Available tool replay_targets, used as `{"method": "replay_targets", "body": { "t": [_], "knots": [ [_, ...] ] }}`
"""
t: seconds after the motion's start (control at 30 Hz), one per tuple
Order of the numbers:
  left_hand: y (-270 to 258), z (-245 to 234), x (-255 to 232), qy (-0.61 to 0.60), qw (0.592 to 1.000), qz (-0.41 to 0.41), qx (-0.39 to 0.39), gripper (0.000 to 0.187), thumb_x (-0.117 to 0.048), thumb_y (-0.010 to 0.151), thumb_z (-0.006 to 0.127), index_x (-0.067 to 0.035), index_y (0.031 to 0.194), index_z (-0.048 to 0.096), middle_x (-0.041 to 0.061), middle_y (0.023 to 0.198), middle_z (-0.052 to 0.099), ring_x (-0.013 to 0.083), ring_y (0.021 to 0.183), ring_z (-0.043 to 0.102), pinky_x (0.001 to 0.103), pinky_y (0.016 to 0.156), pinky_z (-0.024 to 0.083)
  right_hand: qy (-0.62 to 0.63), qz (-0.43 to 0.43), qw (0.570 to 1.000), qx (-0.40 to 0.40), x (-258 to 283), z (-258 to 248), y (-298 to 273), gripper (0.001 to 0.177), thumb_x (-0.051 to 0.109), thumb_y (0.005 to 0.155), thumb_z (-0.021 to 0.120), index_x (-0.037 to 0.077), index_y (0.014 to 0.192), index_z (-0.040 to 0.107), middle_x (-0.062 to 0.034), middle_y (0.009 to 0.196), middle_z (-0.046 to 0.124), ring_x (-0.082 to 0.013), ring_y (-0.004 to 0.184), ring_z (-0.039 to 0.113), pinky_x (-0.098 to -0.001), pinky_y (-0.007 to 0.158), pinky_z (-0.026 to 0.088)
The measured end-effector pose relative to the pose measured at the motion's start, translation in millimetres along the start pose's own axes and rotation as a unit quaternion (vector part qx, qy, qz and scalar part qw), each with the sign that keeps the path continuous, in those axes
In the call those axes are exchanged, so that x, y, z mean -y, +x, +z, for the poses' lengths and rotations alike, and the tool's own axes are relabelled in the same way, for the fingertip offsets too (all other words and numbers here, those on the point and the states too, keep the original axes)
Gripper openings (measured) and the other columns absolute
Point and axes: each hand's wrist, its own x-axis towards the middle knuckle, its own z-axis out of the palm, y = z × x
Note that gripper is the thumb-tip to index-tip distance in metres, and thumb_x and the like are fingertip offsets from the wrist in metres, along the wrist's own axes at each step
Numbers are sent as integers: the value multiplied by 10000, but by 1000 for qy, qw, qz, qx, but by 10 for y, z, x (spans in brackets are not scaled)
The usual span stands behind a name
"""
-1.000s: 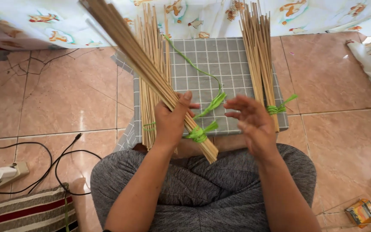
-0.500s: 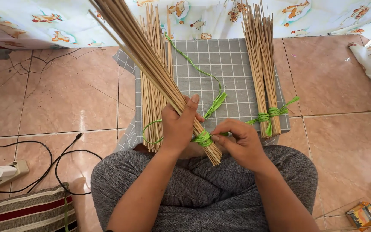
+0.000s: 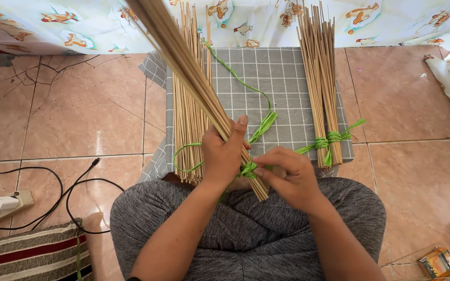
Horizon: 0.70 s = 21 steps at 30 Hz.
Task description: Bundling and tying wooden sticks together using green plastic string.
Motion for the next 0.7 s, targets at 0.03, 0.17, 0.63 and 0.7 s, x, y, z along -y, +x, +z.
{"method": "replay_targets", "body": {
  "t": [0.03,0.17,0.63,0.7],
  "knots": [
    [-13,10,6,-1,1000,0,-1,311,-295,978,703,-86,772,601,160,536,677,231,539,718,334,558,557,0,0,1000,1,34,20,4,202,-38,770,815,29,961,822,-137,758,750,-251,723,741,-396,688,579],
    [-15,21,47,1,1000,-21,-2,334,-290,957,730,-88,730,592,137,499,652,211,508,705,315,539,550,-86,-27,996,12,97,40,-6,121,48,803,835,85,919,834,-74,803,770,-260,781,786,-384,731,619],
    [187,-71,309,-331,919,-58,206,135,-147,1027,564,-33,954,570,165,563,609,273,583,711,407,669,620,499,83,862,-27,-345,-29,-71,226,253,1014,614,69,966,492,-48,706,421,-218,791,506,-380,782,418],
    [154,-87,261,-380,895,-104,211,90,-130,979,583,-64,954,528,136,601,588,341,618,732,452,671,618,521,106,847,-5,-532,-122,-84,590,587,1042,440,26,965,604,-76,630,425,-271,791,578,-446,875,455]
  ]
}}
